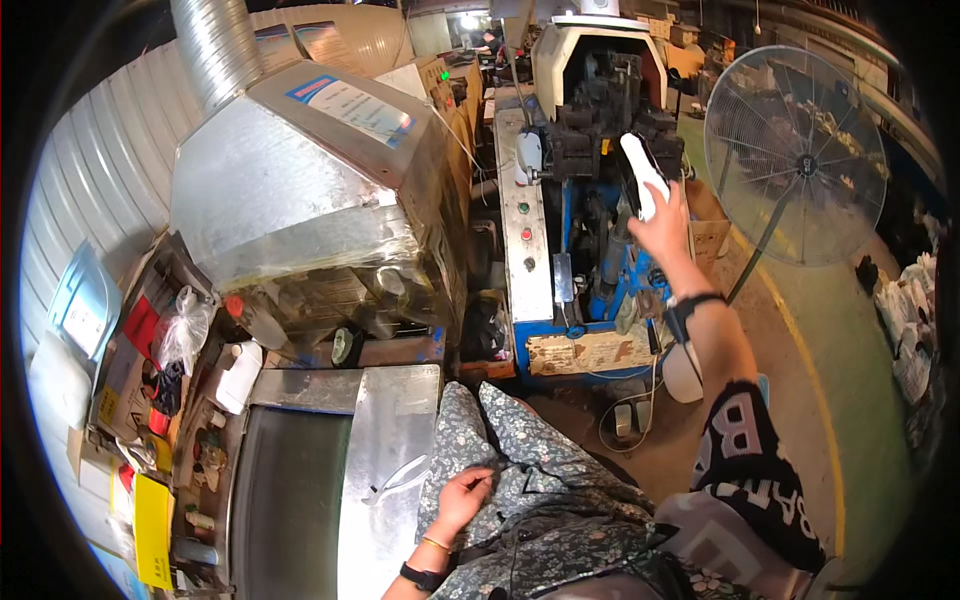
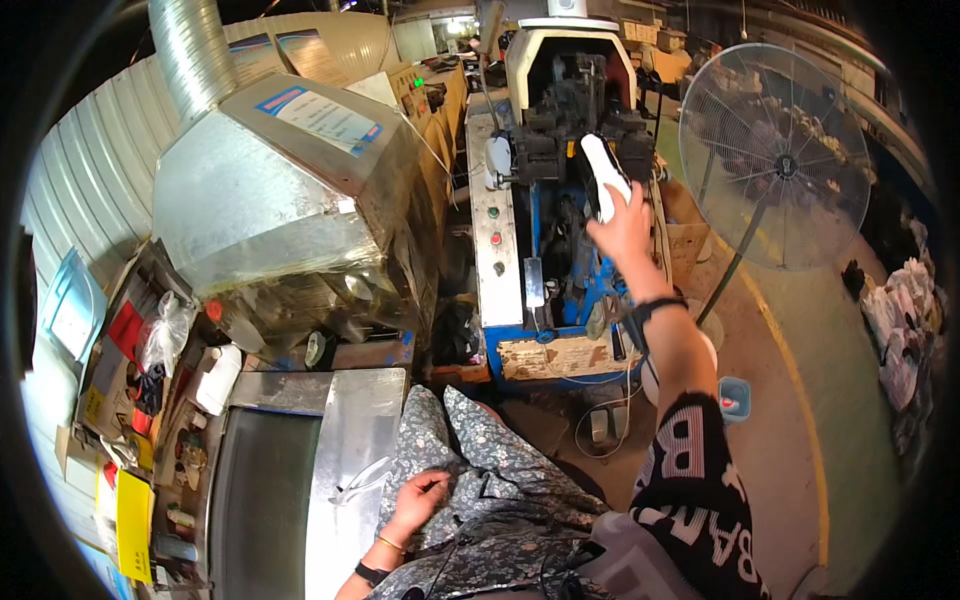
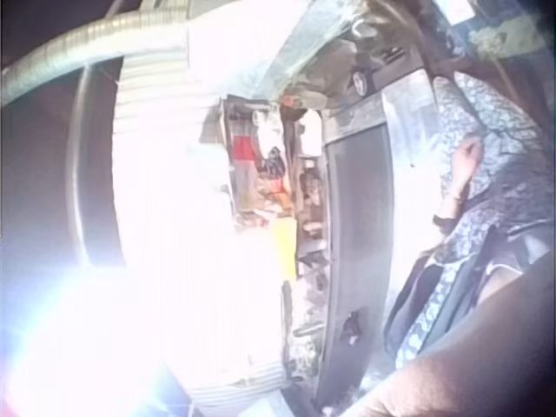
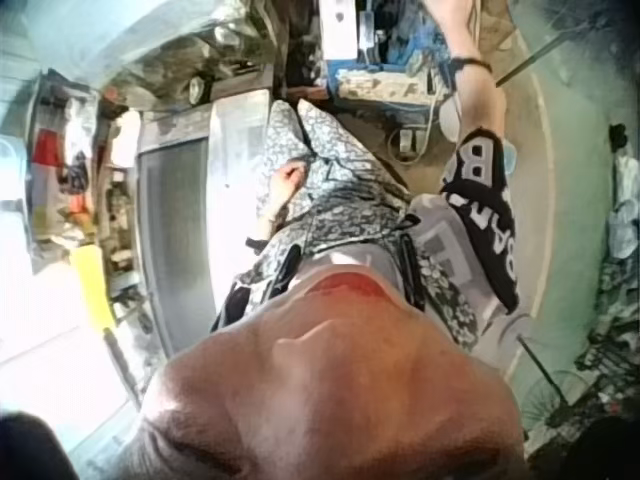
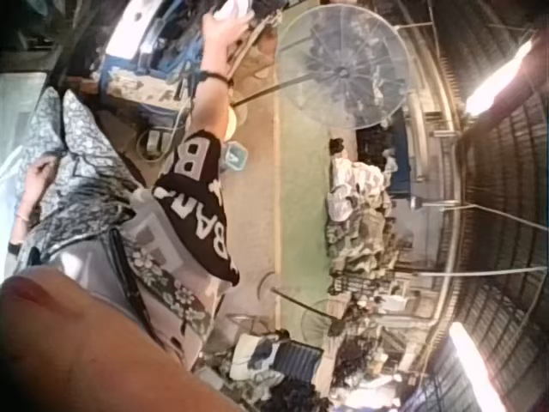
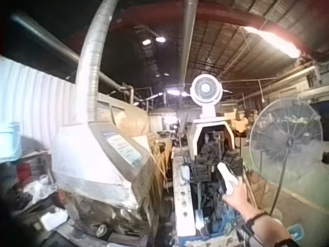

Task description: Assembling shoe components and using a heat-sealing or lasting machine.

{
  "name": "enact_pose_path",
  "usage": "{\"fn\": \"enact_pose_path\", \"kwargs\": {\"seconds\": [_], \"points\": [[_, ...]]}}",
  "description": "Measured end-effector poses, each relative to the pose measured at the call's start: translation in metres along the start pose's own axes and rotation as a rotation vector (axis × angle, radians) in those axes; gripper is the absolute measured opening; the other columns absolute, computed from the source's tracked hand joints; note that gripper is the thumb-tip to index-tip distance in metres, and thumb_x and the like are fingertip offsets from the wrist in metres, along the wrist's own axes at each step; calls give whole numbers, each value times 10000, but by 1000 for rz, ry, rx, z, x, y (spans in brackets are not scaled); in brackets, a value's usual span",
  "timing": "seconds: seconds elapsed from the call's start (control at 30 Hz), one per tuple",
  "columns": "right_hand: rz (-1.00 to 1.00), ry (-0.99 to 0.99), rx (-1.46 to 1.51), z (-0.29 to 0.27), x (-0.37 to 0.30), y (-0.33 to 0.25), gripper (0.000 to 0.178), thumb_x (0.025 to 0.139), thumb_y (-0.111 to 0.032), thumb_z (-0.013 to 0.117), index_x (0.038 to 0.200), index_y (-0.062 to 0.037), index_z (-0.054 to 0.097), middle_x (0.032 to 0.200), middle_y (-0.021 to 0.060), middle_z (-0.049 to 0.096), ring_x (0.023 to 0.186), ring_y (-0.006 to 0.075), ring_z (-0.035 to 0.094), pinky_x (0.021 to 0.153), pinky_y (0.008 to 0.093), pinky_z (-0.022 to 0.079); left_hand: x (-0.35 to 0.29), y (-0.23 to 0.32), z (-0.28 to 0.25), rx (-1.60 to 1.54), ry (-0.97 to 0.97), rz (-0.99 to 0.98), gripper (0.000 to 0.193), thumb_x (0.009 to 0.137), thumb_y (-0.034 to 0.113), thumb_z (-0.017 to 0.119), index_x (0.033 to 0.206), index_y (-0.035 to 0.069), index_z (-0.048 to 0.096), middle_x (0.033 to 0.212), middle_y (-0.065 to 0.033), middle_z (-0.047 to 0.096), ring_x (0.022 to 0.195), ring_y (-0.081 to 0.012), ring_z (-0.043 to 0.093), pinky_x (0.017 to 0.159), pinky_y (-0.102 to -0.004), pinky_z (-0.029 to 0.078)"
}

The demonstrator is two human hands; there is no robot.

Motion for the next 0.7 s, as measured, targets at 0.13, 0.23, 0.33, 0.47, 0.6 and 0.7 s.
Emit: {"fn": "enact_pose_path", "kwargs": {"seconds": [0.13, 0.23, 0.33, 0.47, 0.6, 0.7], "points": [[-226, 116, 318, -34, -102, -68, 711, 582, -216, 771, 1234, -80, 521, 1387, 235, 366, 1204, 429, 450, 998, 465, 398, 9, 50, 5, -153, -34, 63, 323, 906, 238, 637, 1152, 28, 634, 1139, -68, 647, 1074, -149, 566, 946, -292, 438], [-347, -7, 593, -51, -185, -149, 766, 579, -212, 798, 1251, -48, 468, 1373, 283, 360, 1230, 434, 434, 1016, 473, 384, 49, 77, -24, -351, 119, 71, 386, 943, 284, 585, 1250, 49, 583, 1158, -30, 618, 1080, -139, 544, 972, -279, 404], [-446, -271, 779, -52, -272, -221, 917, 596, -306, 851, 1334, -36, 379, 1372, 287, 355, 1234, 452, 415, 1028, 480, 364, 68, 120, -52, -942, 205, 159, 701, 942, 607, 372, 1388, 69, 411, 1392, -72, 449, 1299, -189, 382, 1075, -439, 285], [-157, -1148, 1251, -25, -342, -263, 1040, 744, -525, 739, 1478, -55, 172, 1403, 279, 328, 1279, 375, 406, 1015, 514, 386, 25, 84, -90, -1200, 229, -75, 604, 974, 517, 379, 1284, 14, 503, 1198, -132, 601, 1031, -220, 613, 937, -346, 473], [328, -1948, 1471, 11, -420, -266, 829, 891, -334, 647, 1494, -51, 153, 1467, 131, 328, 1269, 218, 417, 1051, 376, 360, -43, 103, -57, 208, -5, -101, 588, 779, 566, 672, 1005, 27, 610, 828, -92, 658, 777, -185, 631, 707, -364, 496], [44, -2074, 1247, -8, -471, -258, 660, 914, -222, 603, 1453, -9, 286, 1441, 121, 385, 1260, 168, 416, 1055, 288, 343, -90, 65, -44, -120, -102, 94, 474, 863, 282, 695, 1226, 23, 536, 964, -66, 666, 859, -172, 624, 787, -346, 518]]}}
Point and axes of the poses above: each hand's wrist, its own x-axis towards the middle knuckle, its own z-axis out of the palm, y = z × x, the point moved 10 cm from there along x, towards the middle knuckle
